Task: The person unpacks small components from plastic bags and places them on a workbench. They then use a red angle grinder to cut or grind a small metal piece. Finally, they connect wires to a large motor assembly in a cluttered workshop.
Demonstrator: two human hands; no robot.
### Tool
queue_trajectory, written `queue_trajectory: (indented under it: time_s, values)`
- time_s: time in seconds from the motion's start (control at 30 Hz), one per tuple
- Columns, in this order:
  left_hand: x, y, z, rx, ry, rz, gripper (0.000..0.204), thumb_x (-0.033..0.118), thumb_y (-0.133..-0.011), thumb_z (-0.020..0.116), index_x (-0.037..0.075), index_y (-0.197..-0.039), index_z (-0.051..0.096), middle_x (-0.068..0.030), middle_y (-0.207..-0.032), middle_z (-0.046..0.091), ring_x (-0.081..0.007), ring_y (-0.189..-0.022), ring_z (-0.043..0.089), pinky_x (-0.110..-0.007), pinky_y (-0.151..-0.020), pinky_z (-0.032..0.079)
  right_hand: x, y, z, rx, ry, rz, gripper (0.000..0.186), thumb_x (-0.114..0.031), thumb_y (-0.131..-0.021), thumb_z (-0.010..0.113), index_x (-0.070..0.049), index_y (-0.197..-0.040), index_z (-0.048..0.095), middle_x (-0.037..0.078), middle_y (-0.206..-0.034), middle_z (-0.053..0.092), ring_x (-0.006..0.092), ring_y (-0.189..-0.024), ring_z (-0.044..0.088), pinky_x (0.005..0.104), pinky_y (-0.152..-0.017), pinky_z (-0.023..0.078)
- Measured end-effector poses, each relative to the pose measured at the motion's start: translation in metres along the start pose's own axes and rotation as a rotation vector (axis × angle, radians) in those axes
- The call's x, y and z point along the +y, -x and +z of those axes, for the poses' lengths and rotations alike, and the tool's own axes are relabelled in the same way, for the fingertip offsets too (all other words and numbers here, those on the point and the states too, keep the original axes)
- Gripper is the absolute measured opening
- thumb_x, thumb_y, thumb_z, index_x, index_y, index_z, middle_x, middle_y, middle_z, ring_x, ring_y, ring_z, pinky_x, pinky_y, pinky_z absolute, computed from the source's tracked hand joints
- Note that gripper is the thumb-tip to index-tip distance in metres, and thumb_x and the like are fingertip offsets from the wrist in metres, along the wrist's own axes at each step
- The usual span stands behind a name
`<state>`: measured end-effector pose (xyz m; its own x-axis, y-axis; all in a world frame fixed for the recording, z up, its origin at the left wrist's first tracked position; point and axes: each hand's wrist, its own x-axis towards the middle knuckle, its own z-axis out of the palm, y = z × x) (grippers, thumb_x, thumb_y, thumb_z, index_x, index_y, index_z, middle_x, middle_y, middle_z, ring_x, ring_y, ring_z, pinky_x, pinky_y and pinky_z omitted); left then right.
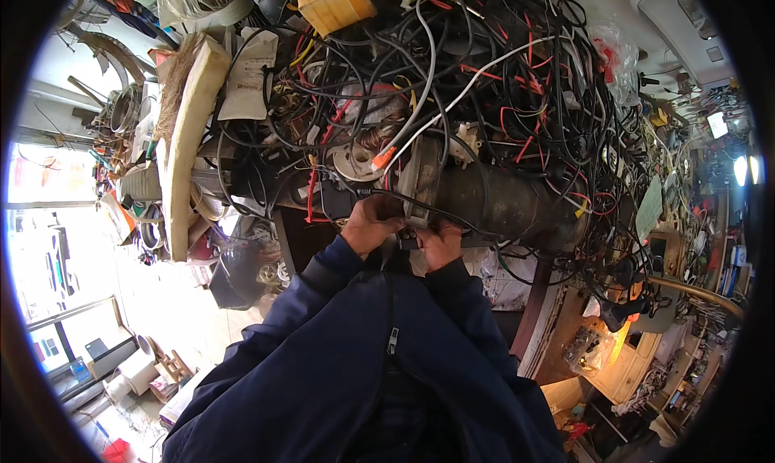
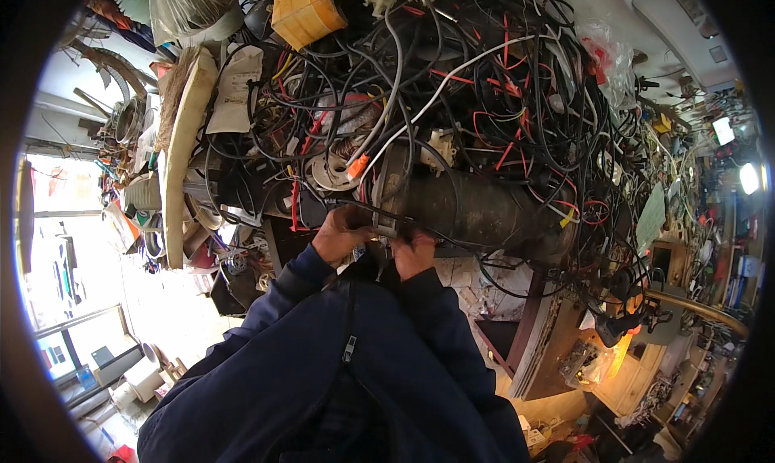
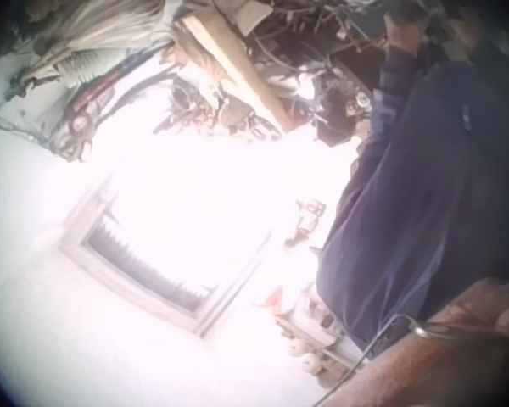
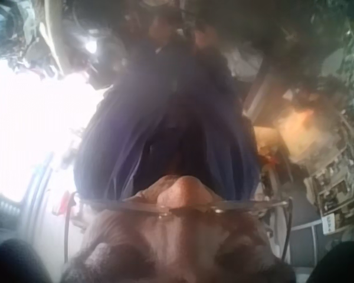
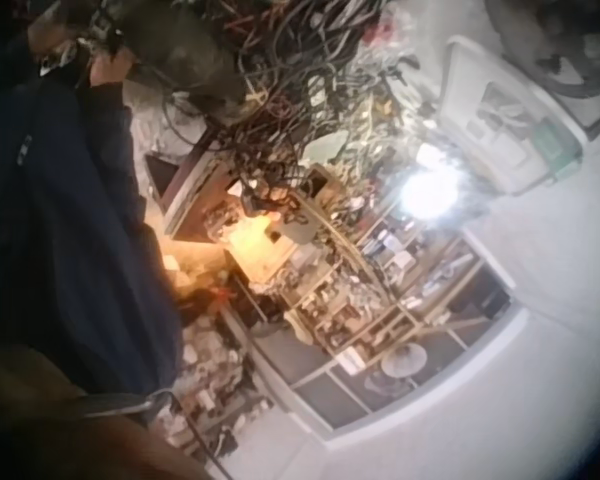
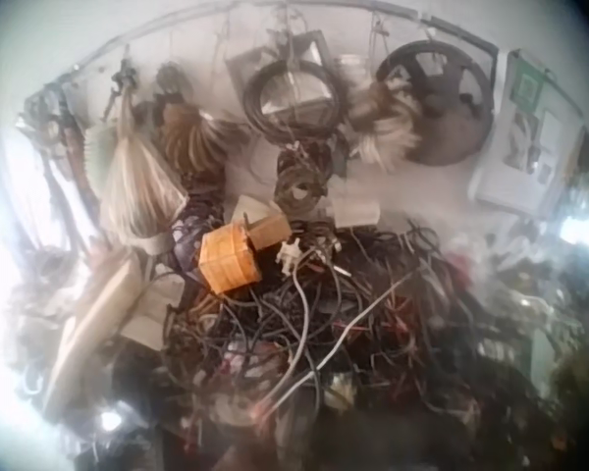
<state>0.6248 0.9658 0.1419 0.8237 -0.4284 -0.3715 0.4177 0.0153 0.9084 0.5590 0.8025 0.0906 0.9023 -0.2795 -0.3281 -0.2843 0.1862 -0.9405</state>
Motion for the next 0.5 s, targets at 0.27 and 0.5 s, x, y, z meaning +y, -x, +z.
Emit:
queue_trajectory:
  time_s: [0.27,0.5]
  values:
    - [-0.014,-0.006,-0.004,-0.005,-0.061,0.041,0.024,-0.004,-0.079,0.065,-0.003,-0.102,0.061,-0.0072,-0.096,0.066,-0.0139,-0.088,0.060,-0.030,-0.078,0.050,-0.004,-0.002,0.004,-0.002,-0.029,0.022,0.006,0.000,-0.077,0.059,0.002,-0.082,0.062,0.003,-0.068,0.058,0.0087,-0.059,0.049,0.0265,-0.049,0.038]
    - [-0.020,-0.001,-0.003,0.059,-0.018,0.061,0.025,0.002,-0.077,0.069,-0.006,-0.100,0.063,-0.0099,-0.091,0.067,-0.0158,-0.082,0.061,-0.029,-0.074,0.050,-0.035,0.011,0.012,0.041,-0.152,0.076,0.005,-0.003,-0.081,0.059,-0.002,-0.077,0.059,0.001,-0.064,0.055,0.0074,-0.053,0.048,0.0237,-0.046,0.033]
